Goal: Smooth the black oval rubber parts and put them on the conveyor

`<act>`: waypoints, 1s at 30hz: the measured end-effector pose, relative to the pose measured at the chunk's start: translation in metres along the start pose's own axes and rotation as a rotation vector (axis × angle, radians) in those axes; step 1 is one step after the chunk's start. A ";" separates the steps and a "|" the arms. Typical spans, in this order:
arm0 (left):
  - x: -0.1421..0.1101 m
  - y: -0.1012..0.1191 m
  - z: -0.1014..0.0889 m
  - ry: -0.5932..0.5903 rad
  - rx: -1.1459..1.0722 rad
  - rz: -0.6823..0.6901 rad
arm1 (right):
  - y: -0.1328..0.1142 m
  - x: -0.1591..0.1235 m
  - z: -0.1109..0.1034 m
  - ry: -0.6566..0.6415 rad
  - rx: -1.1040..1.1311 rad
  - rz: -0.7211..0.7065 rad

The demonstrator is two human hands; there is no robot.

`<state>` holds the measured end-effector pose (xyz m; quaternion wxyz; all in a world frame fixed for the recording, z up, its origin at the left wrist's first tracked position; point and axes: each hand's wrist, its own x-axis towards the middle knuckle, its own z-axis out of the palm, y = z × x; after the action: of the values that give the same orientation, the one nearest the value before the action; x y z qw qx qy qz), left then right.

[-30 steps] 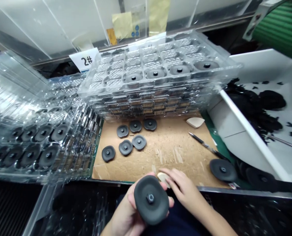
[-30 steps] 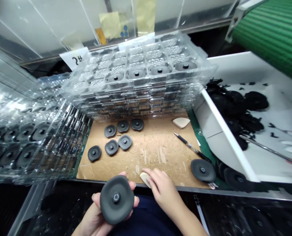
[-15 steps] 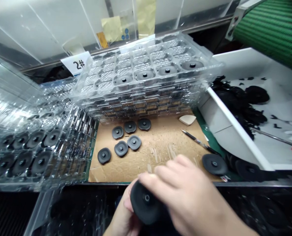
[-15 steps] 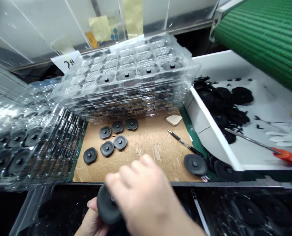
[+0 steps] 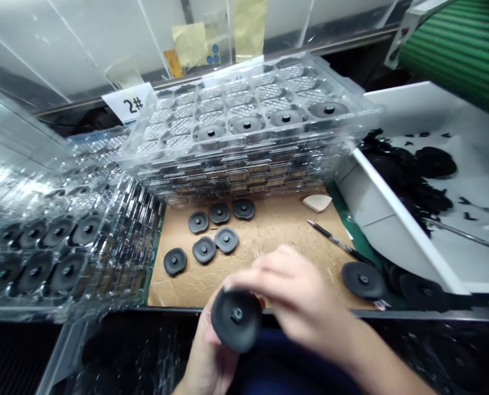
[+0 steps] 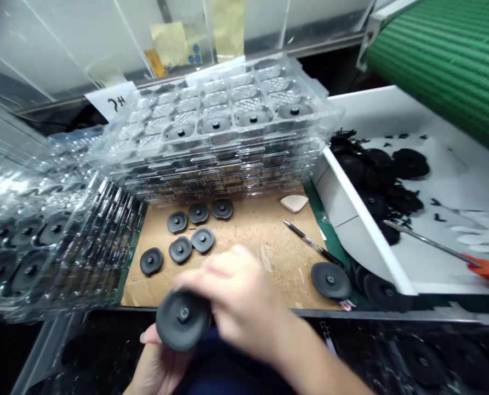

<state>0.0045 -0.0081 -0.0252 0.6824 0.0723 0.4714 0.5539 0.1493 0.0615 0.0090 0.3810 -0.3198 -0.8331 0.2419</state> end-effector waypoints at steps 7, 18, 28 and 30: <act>0.009 0.010 -0.002 0.021 -0.176 0.022 | 0.056 -0.074 0.039 0.069 0.041 0.522; -0.001 0.004 0.013 -0.039 -0.068 0.019 | -0.033 -0.003 0.011 0.155 0.059 0.115; -0.005 0.007 0.015 -0.176 -0.083 0.042 | -0.036 -0.006 0.010 0.158 0.025 0.062; -0.006 0.010 0.015 -0.214 -0.094 0.028 | -0.036 -0.016 0.000 0.027 0.003 0.087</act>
<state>0.0089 -0.0029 -0.0080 0.7238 0.1057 0.3682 0.5739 0.1447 0.0254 0.0243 0.3819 -0.3585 -0.8127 0.2551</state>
